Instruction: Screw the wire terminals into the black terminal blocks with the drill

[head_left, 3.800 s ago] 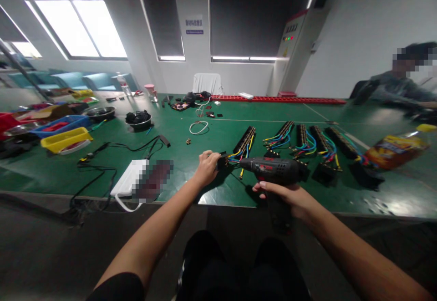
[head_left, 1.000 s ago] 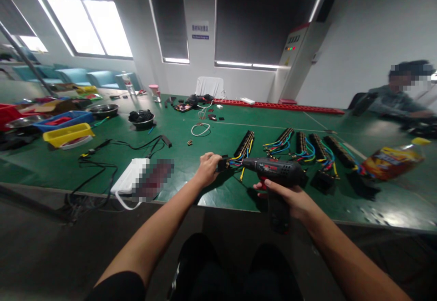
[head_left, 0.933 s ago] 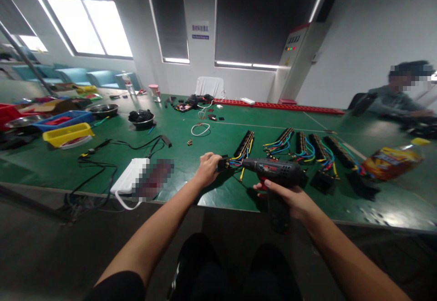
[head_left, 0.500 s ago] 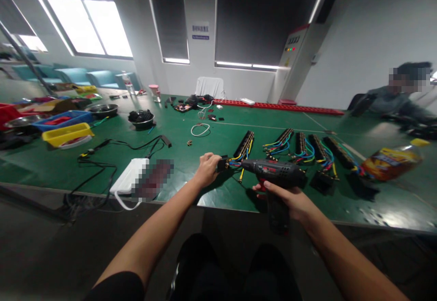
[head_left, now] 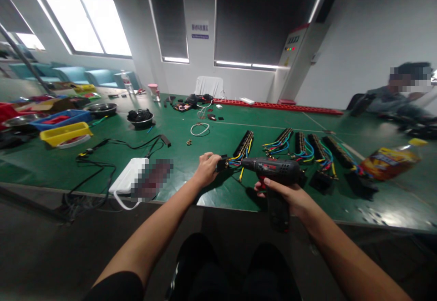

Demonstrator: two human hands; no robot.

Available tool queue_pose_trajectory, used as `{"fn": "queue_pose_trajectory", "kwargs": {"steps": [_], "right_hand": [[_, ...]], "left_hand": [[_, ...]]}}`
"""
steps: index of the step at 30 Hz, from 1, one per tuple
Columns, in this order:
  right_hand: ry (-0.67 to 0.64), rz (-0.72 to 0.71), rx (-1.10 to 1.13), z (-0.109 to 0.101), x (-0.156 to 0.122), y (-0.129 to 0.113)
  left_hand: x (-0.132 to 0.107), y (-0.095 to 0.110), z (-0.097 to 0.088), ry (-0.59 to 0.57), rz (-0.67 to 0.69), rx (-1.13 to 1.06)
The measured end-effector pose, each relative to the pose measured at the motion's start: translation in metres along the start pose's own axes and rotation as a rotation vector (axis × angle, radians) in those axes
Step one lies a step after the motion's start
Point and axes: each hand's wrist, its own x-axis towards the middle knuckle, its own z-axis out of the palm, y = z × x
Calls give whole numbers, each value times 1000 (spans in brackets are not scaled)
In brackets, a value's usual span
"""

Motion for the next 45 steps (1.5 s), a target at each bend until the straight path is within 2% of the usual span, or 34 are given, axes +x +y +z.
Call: {"fn": "queue_pose_trajectory", "kwargs": {"steps": [6,19,38,45], "right_hand": [[92,33,-55,-1,-2,-1],[146,23,-201,4,-8,-3],[118,10,-178,1,-13,-3],[106,-19,-134,3,-14,-2]], "left_hand": [[0,1,1,-5,-5,7],[0,2,0,-24,-7,15],[-1,1,2,-7,15,13],[-1,0,1,-24,-14,0]]}}
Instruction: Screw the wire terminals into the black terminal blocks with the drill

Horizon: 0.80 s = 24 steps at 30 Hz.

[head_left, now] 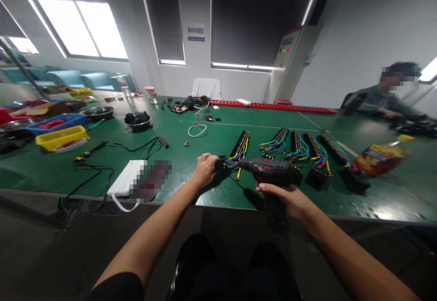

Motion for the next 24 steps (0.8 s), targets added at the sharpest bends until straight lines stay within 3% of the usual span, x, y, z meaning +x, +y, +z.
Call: {"fn": "queue_pose_trajectory", "kwargs": {"steps": [10,24], "right_hand": [[10,-26,-1,-5,1,3],[7,18,19,9,15,8]], "left_hand": [[2,3,-2,0,-59,-19],[1,0,-4,-10,-23,-34]]}}
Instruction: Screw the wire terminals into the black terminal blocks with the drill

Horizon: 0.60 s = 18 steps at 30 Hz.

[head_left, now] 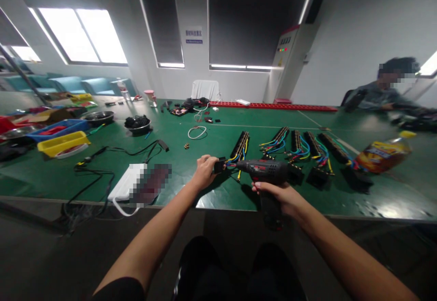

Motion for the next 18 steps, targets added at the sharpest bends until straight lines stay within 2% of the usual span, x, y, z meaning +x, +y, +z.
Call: {"fn": "queue_pose_trajectory", "kwargs": {"steps": [18], "right_hand": [[42,-14,0,0,-2,4]], "left_hand": [[0,0,0,1,-44,1]]}}
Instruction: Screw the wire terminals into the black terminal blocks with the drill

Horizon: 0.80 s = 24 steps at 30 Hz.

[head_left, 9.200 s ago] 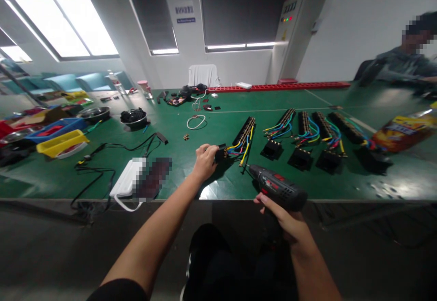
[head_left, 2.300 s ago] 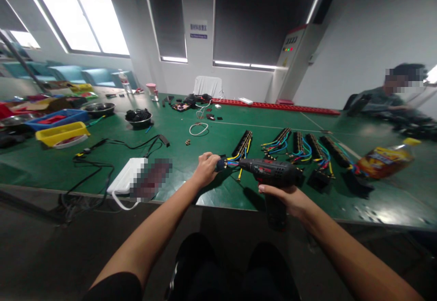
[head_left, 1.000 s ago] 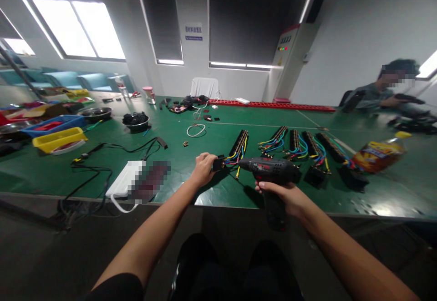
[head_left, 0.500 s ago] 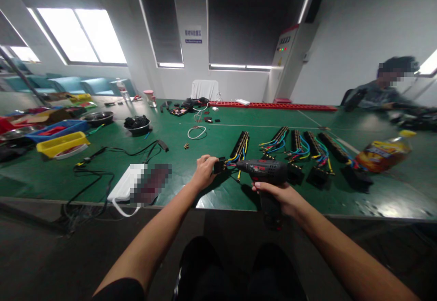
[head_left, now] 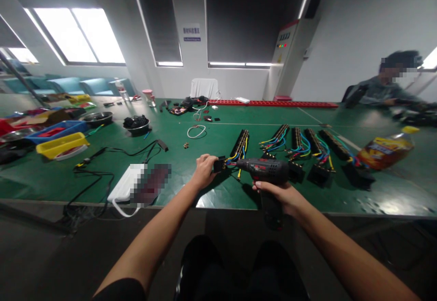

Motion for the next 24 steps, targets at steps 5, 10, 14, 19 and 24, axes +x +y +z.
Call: {"fn": "queue_pose_trajectory", "kwargs": {"steps": [5,10,14,19,24], "right_hand": [[22,-4,-12,0,-1,1],[15,0,-26,0,3,3],[1,-24,-36,0,7,6],[-38,-45,-48,0,10,8],[-49,-6,-24,1,8,2]], "left_hand": [[0,-1,0,4,14,-2],[1,-1,1,-7,-25,1],[2,-1,0,-2,-44,-19],[2,-1,-2,-10,-59,-25],[2,-1,-1,0,-44,-19]]}}
